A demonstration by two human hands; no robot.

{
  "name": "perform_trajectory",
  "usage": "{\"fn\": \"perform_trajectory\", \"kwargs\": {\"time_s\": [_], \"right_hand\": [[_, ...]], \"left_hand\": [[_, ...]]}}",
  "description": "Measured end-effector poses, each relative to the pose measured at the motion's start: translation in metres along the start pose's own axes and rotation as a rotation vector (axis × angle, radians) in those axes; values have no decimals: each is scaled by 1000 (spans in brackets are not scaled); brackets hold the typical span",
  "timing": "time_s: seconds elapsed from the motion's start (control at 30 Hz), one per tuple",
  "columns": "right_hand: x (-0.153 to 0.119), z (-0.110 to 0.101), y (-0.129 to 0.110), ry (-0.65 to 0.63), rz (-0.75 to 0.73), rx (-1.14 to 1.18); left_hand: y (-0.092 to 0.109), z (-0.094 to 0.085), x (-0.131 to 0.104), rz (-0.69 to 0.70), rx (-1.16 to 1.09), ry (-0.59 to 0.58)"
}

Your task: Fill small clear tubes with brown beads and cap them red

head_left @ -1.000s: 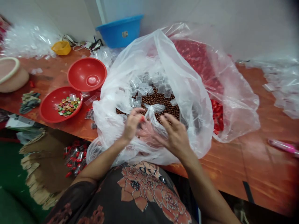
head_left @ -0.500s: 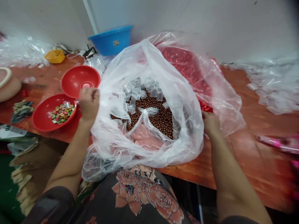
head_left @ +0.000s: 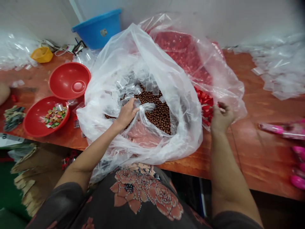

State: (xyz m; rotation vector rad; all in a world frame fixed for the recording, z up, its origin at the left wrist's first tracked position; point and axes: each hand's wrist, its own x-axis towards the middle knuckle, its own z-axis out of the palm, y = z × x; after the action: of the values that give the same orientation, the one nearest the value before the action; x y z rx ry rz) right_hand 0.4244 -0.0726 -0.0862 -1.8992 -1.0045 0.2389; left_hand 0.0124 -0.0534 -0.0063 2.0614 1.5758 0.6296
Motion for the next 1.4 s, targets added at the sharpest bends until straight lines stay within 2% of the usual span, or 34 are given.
{"fn": "perform_trajectory", "kwargs": {"time_s": [0.07, 0.17, 0.23, 0.3, 0.43, 0.6, 0.7, 0.83, 1.0, 1.1, 1.23, 1.3, 1.4], "right_hand": [[-6, -5, 1, 44, 154, 246], [-19, -13, -2, 44, 378, 612], [-27, -19, -3, 15, 450, 690], [-38, -26, -3, -7, 455, 727], [-65, -42, -6, -45, 442, 833], [-107, -54, -14, -151, 598, 1047], [-127, -59, -14, -234, 582, 1091], [-143, -65, -16, -320, 570, 1141], [-151, -73, -34, -352, 525, 1164], [-153, -74, -52, -360, 530, 1156], [-156, -71, -71, -431, 462, 1106], [-158, -67, -79, -473, 429, 1083], [-159, -53, -95, -463, 426, 1078]], "left_hand": [[12, 9, -3, 14, -211, -93], [28, 34, 3, -21, -322, -320], [33, 54, 13, -96, -333, -392], [35, 71, 26, -207, -378, -420], [37, 94, 42, -351, -548, -400], [46, 111, 41, -350, -711, -280], [52, 120, 38, -359, -834, -206], [52, 128, 38, -313, -868, -154], [50, 132, 39, -316, -1030, -149], [52, 127, 37, -358, -1150, -163], [58, 101, 20, -412, -1320, -248], [59, 83, 6, -378, -1385, -262], [56, 58, -14, -321, -1403, -260]]}}
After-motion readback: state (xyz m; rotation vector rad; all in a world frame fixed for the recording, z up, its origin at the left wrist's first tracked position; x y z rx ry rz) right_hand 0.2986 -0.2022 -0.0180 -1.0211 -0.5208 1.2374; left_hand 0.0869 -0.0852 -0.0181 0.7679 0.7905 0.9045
